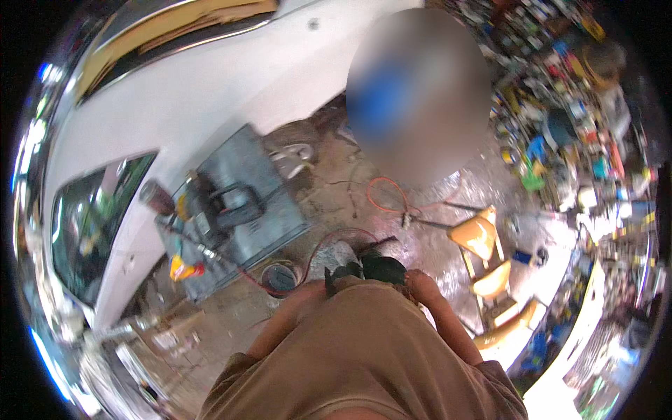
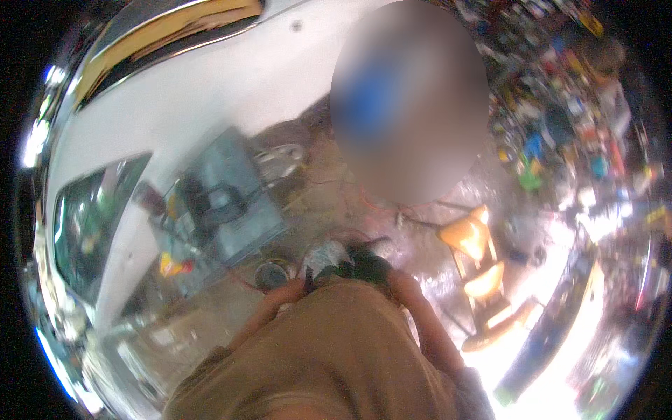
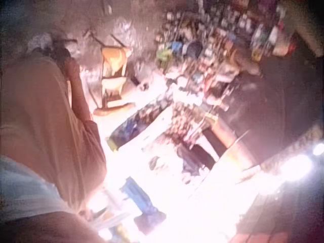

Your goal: The person uses a spray gun to apply a coat of paint to several yellow plastic parts mounted on a wooden stand. After painting, they use a heat gun to dry the freshly painted surfaces.

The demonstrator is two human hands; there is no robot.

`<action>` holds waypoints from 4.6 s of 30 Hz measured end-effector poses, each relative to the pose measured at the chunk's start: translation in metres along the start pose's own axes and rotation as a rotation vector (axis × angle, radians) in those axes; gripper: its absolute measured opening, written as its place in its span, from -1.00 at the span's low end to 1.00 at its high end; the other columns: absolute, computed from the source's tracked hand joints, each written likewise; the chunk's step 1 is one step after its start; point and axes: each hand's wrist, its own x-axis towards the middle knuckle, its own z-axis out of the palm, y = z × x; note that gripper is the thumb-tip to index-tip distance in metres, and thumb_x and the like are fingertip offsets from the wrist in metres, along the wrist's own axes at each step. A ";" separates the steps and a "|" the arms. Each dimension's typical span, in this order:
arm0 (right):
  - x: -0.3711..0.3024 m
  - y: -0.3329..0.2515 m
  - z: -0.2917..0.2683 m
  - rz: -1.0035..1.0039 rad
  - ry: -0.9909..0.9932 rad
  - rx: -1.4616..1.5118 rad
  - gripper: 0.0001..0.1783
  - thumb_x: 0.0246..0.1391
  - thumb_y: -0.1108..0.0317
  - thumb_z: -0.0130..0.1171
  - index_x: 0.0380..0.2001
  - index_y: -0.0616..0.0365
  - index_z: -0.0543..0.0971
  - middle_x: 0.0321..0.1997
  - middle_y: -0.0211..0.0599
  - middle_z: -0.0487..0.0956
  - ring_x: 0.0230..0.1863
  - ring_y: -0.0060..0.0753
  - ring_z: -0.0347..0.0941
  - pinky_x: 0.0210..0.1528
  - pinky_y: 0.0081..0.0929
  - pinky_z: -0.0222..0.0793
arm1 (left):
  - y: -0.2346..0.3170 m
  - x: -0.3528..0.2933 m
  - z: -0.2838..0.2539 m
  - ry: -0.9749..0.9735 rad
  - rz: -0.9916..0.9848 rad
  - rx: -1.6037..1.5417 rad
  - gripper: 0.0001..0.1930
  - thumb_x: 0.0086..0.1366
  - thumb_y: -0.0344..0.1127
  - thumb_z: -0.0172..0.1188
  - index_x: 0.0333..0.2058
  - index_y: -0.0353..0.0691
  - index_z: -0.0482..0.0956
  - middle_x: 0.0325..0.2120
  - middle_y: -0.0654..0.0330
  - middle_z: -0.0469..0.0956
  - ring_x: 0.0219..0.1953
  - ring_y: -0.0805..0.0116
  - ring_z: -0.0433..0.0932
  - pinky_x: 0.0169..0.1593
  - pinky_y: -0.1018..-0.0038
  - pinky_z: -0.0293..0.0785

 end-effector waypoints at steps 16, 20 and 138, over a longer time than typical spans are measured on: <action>-0.058 0.180 0.080 0.253 0.285 0.286 -0.59 0.14 0.04 0.24 -0.34 0.26 0.65 -0.28 0.10 0.65 -0.19 0.19 0.58 -0.10 -0.03 0.46 | 0.128 0.072 -0.206 0.565 -0.086 0.066 -0.48 0.41 -0.06 0.04 0.22 -0.24 0.40 0.17 -0.10 0.46 0.23 -0.11 0.41 0.25 0.13 0.34; -0.055 0.162 0.038 0.298 0.281 0.434 -0.66 0.21 0.12 0.18 -0.25 0.22 0.66 -0.17 0.07 0.64 -0.10 0.18 0.57 -0.04 -0.07 0.47 | 0.109 0.087 -0.217 0.477 -0.115 0.077 -0.48 0.40 -0.06 0.06 0.19 -0.29 0.43 0.17 -0.12 0.46 0.23 -0.11 0.41 0.25 0.13 0.35; 0.038 0.054 -0.338 0.288 1.157 0.800 -0.76 0.36 0.47 -0.03 0.01 0.23 0.54 -0.09 -0.35 0.61 -0.19 -0.55 0.55 -0.09 -0.52 0.46 | 0.280 -0.080 -0.378 -0.030 0.542 -0.370 -0.39 0.51 -0.14 -0.16 0.44 -0.24 0.04 0.49 0.05 -0.06 0.53 0.16 -0.15 0.51 0.26 -0.26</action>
